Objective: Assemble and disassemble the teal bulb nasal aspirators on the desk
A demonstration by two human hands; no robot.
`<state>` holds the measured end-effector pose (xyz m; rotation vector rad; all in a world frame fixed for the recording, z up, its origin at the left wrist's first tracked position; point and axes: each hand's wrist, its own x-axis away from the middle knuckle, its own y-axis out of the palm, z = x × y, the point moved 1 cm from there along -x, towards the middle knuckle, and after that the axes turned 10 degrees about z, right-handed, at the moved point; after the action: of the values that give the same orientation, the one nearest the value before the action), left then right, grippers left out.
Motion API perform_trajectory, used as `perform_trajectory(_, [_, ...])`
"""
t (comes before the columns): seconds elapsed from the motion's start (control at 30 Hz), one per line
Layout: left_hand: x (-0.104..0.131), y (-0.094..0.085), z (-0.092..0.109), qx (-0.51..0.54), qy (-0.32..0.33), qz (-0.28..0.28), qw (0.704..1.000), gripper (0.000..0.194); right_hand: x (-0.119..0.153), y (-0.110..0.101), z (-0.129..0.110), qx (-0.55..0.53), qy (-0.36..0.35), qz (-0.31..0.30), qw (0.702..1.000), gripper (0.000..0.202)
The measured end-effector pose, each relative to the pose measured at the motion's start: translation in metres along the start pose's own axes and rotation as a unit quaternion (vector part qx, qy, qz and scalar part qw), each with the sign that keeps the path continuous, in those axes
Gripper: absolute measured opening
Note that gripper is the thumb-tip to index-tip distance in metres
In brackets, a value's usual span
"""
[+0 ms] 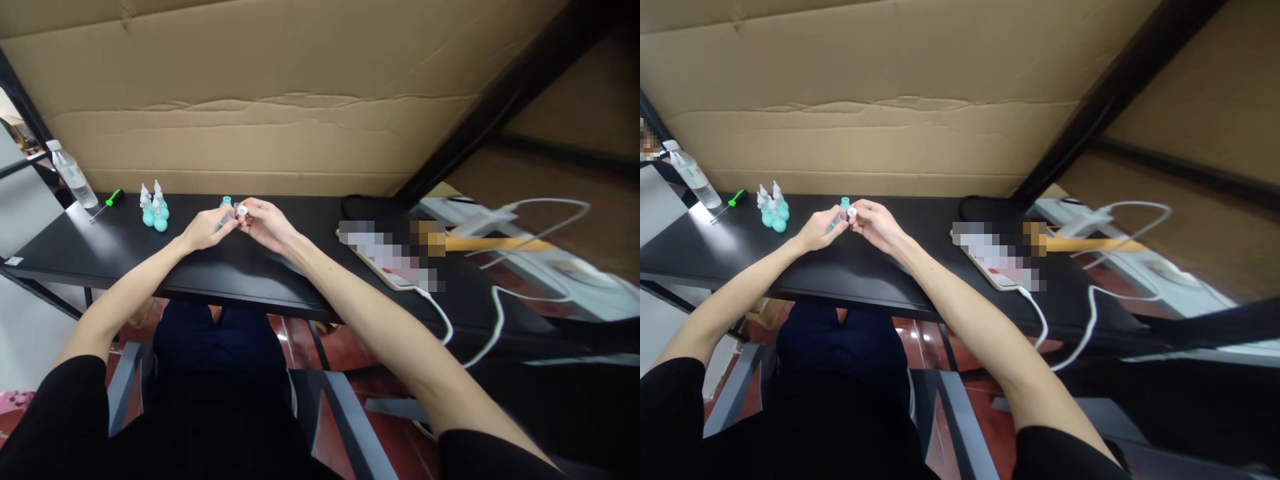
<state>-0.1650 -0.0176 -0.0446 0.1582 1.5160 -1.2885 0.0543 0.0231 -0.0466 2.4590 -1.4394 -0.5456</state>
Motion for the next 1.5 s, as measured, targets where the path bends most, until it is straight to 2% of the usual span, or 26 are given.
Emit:
perform_trajectory(0.1, [0.001,-0.009,-0.007,-0.002,0.010,0.009,1.000,0.066,-0.006,-0.006,-0.002,0.025,0.001,0.025,0.999,0.033])
perform_trajectory(0.2, [0.001,-0.018,-0.018,-0.026,-0.014,0.015,0.999,0.053,-0.014,-0.022,-0.012,0.132,-0.042,0.114,0.984,0.025])
perform_trajectory(0.23, [0.002,-0.021,-0.023,-0.035,-0.025,0.016,0.999,0.050,-0.016,-0.028,-0.016,0.206,-0.071,0.148,0.965,0.024])
perform_trajectory(0.3, [0.002,-0.026,-0.033,-0.049,-0.041,0.014,0.998,0.047,-0.018,-0.040,-0.024,0.373,-0.136,0.189,0.898,0.021])
perform_trajectory(0.37, [0.002,-0.029,-0.041,-0.056,-0.049,0.006,0.997,0.047,-0.018,-0.048,-0.029,0.488,-0.166,0.185,0.837,0.017])
perform_trajectory(0.4, [0.002,-0.031,-0.044,-0.055,-0.051,-0.001,0.997,0.047,-0.018,-0.050,-0.029,0.520,-0.165,0.170,0.821,0.015])
perform_trajectory(0.5, [0.001,-0.032,-0.048,-0.045,-0.057,-0.027,0.997,0.051,-0.019,-0.050,-0.024,0.573,-0.151,0.124,0.796,0.015])
perform_trajectory(0.6, [-0.001,-0.031,-0.045,-0.031,-0.065,-0.059,0.996,0.054,-0.025,-0.047,-0.016,0.600,-0.145,0.110,0.779,0.019])
perform_trajectory(0.8, [-0.003,-0.027,-0.044,-0.029,-0.095,-0.071,0.992,0.050,-0.041,-0.049,-0.008,0.613,-0.160,0.120,0.764,0.021])
perform_trajectory(0.93, [-0.004,-0.026,-0.048,-0.044,-0.117,-0.067,0.990,0.042,-0.047,-0.048,-0.003,0.638,-0.150,0.097,0.749,0.022])
perform_trajectory(1.03, [-0.004,-0.026,-0.051,-0.050,-0.116,-0.060,0.990,0.031,-0.046,-0.045,-0.002,0.655,-0.148,0.093,0.735,0.038])
perform_trajectory(1.13, [-0.005,-0.025,-0.054,-0.067,-0.101,-0.057,0.991,0.028,-0.041,-0.041,-0.006,0.648,-0.171,0.116,0.733,0.050])
perform_trajectory(1.23, [-0.004,-0.022,-0.057,-0.081,-0.083,-0.053,0.992,0.029,-0.033,-0.033,-0.011,0.601,-0.226,0.119,0.757,0.044])
perform_trajectory(1.37, [-0.005,-0.014,-0.057,-0.104,-0.024,-0.041,0.993,0.034,-0.020,-0.013,-0.013,0.514,-0.261,0.047,0.816,0.037])
perform_trajectory(1.5, [-0.007,-0.007,-0.050,-0.107,0.043,-0.041,0.992,0.044,-0.009,0.006,-0.011,0.520,-0.240,-0.004,0.819,0.023])
